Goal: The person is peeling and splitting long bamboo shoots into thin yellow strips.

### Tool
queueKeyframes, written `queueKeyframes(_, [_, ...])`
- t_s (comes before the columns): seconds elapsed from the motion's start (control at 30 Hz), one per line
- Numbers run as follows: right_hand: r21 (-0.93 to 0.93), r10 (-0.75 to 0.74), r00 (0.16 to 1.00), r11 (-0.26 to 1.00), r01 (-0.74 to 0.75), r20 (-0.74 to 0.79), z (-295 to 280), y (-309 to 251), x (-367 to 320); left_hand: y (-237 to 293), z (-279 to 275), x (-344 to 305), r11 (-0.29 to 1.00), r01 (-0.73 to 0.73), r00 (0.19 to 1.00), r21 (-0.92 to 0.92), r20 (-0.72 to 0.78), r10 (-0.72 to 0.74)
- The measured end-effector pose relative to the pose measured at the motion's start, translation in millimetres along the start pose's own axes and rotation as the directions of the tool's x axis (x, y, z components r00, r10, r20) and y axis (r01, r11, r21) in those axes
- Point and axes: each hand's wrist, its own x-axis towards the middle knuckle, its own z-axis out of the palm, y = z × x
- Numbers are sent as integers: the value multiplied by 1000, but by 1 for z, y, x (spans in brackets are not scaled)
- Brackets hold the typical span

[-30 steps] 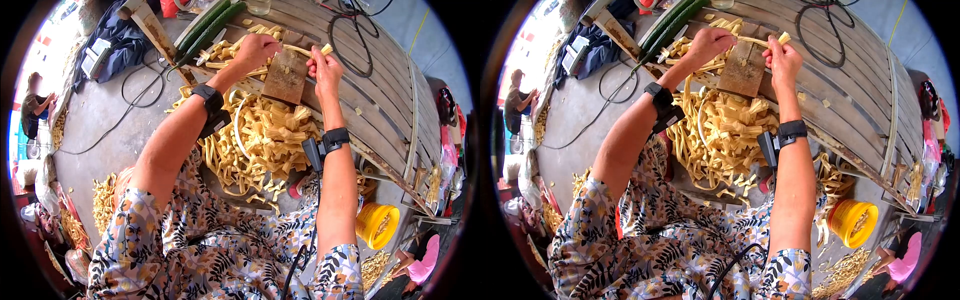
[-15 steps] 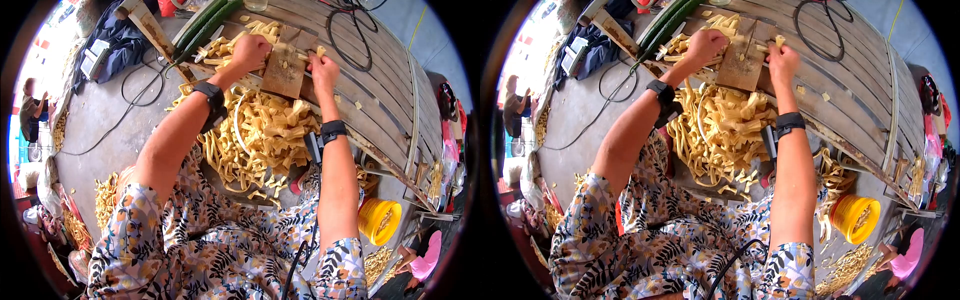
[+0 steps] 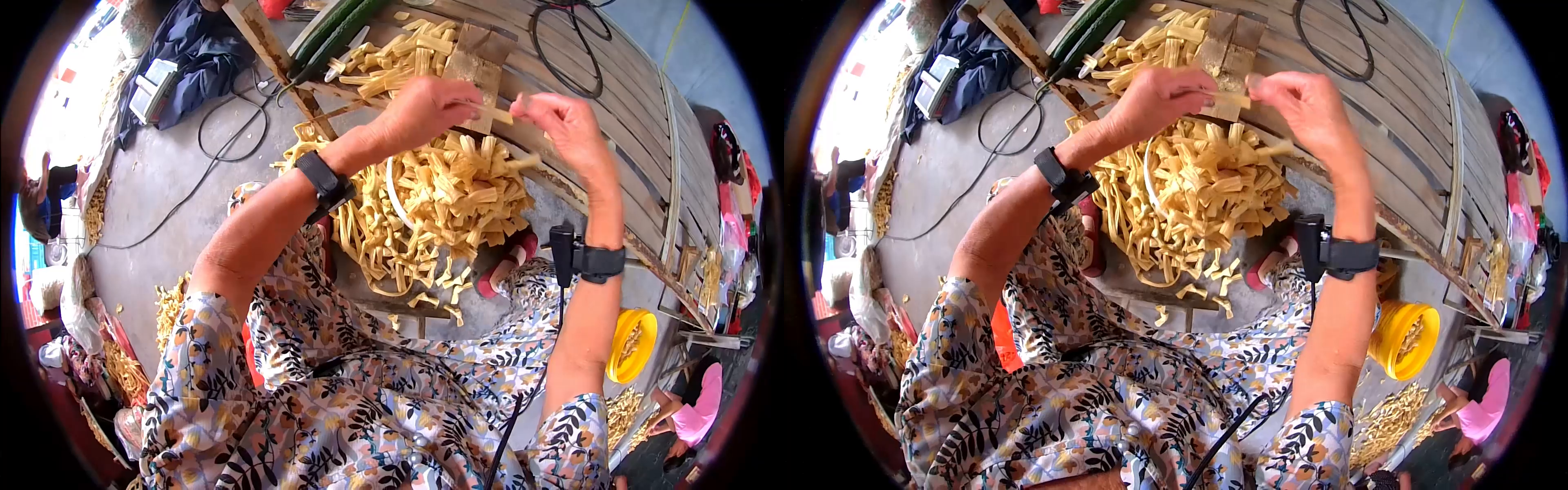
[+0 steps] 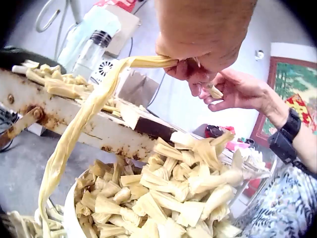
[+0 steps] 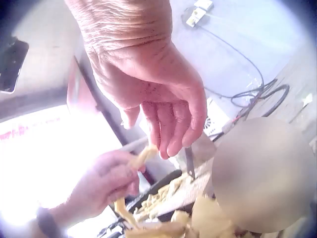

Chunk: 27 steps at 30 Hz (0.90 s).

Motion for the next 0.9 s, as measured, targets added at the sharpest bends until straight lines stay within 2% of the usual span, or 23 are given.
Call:
queueKeyframes(0.03, [66,32,999,997,-29,-44,11,0,-1,2,4,-2,993,-91,996,76,-2,92])
queueKeyframes(0.07, [13,39,999,999,-39,-10,19,3,-2,6,7,-3,985,-148,989,92,31,146])
queueKeyframes(0.13, [317,356,934,884,-342,16,45,-3,-11,17,10,-7,960,-258,964,111,101,248])
queueKeyframes(0.17, [320,385,921,866,-385,66,50,2,-13,18,11,-8,938,-314,946,147,132,296])
queueKeyframes(0.27, [366,416,909,841,-399,35,51,8,-16,20,10,-18,986,-163,981,29,111,159])
queueKeyframes(0.3, [383,360,933,863,-330,-6,49,13,-16,15,6,-17,996,-87,983,-13,160,88])
queueKeyframes(0.33, [349,341,940,885,-310,-29,43,14,-17,18,-6,-17,995,96,966,-35,243,-84])
queueKeyframes(0.4, [274,295,953,924,-266,-70,30,14,-19,3,-21,-19,979,175,960,-102,239,-147])
queueKeyframes(0.43, [206,286,958,937,-282,12,28,17,-20,-3,-28,-18,982,166,959,-95,247,-138])
queueKeyframes(0.53, [289,273,880,871,-397,388,46,0,-30,-13,-43,-12,976,163,940,-146,324,-108])
queueKeyframes(0.57, [417,114,802,806,-420,587,49,-5,-29,-17,-44,-13,968,146,945,-203,318,-76])
queueKeyframes(0.6, [539,21,808,735,-412,589,54,-9,-28,-20,-43,-13,958,126,951,-259,306,-43])
queueKeyframes(0.67, [741,-158,821,546,-391,549,58,-16,-27,-23,-39,-12,867,315,896,-386,421,-138])
queueKeyframes(0.7, [796,-175,862,502,-338,476,60,-15,-26,-29,-27,-15,832,349,896,-430,412,-163])
queueKeyframes(0.73, [788,-133,896,542,-292,424,59,-16,-23,-25,-18,-18,730,459,860,-506,459,-222])
queueKeyframes(0.8, [757,-48,952,619,-210,303,58,-16,-18,-25,4,-25,396,542,838,-741,514,-184])
queueKeyframes(0.83, [675,5,971,718,-170,239,60,-7,-14,-23,11,-27,261,585,808,-768,579,-108])
queueKeyframes(0.87, [633,-3,978,763,-132,208,60,-6,-14,-21,16,-29,122,627,777,-769,629,-23])
queueKeyframes(0.9, [588,-12,984,803,-95,177,61,-7,-15,-22,24,-32,42,632,774,-774,633,14])
